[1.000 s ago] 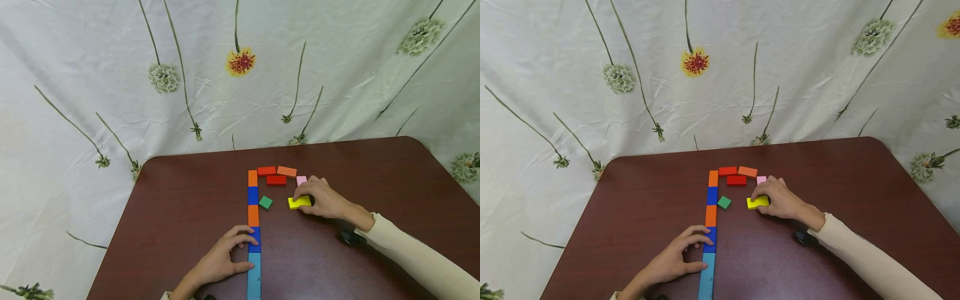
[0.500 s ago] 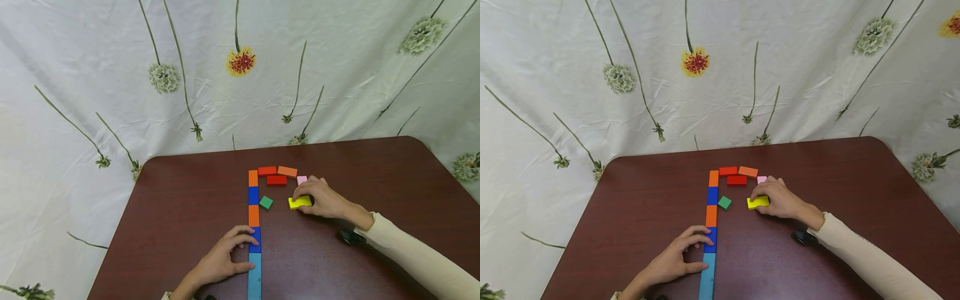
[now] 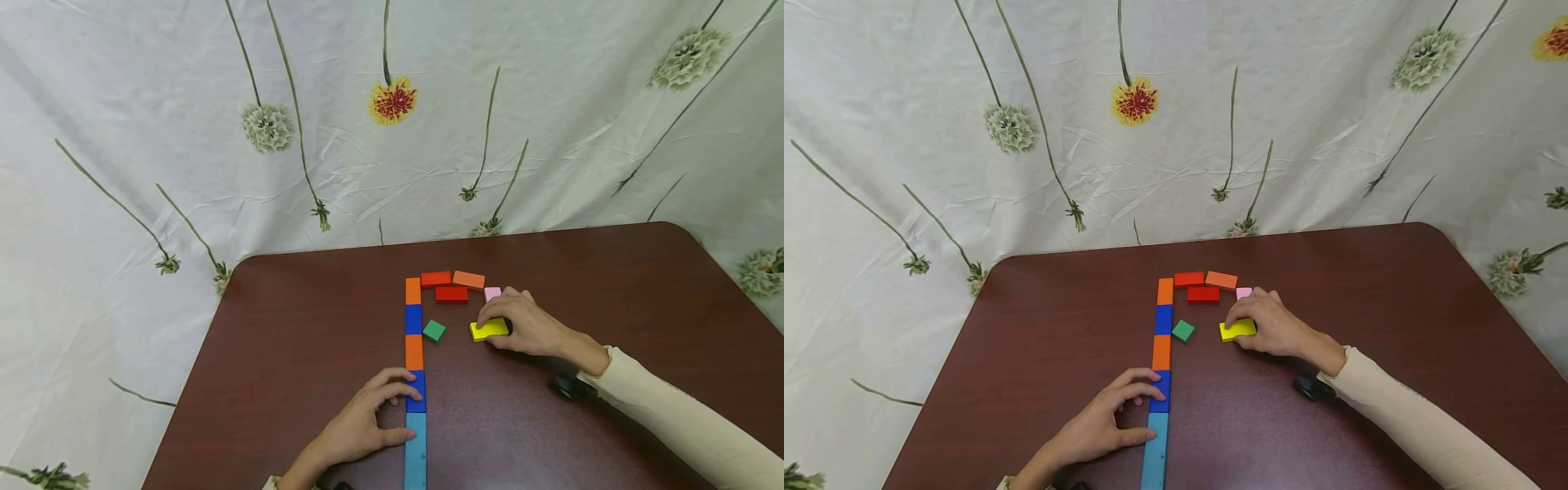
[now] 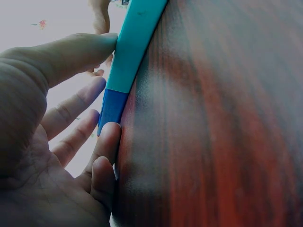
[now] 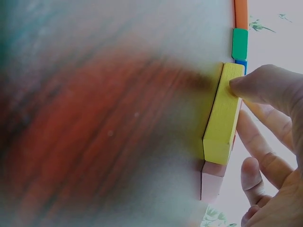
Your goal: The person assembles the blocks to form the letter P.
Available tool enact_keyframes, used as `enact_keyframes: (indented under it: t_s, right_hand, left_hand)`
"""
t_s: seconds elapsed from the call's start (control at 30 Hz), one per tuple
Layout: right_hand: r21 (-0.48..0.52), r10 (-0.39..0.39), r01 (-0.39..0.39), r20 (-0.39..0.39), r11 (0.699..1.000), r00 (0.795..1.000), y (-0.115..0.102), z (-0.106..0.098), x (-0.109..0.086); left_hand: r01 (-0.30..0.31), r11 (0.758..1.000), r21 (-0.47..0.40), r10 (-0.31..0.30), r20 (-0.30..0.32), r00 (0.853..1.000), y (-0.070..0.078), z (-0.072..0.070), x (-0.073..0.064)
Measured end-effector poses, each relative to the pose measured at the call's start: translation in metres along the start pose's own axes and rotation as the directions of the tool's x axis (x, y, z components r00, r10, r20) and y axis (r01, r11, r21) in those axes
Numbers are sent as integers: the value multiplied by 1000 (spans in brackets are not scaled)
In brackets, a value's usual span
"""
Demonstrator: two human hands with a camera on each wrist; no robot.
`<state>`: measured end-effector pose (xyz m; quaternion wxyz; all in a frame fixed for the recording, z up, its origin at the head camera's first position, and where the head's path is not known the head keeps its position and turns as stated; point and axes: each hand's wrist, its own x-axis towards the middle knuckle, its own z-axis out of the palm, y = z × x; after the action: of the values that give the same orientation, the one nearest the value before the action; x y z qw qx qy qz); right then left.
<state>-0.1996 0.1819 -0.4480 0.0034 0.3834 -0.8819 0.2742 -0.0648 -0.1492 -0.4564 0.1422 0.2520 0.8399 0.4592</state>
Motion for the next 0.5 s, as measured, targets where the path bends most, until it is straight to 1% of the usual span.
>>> enact_keyframes:
  t_s: [0.5]
  right_hand:
    - [-1, -1, 1, 3, 1000, 1000, 0, 1, 0]
  left_hand:
    - [-10, 1000, 1, 10, 1, 1000, -1, 1, 0]
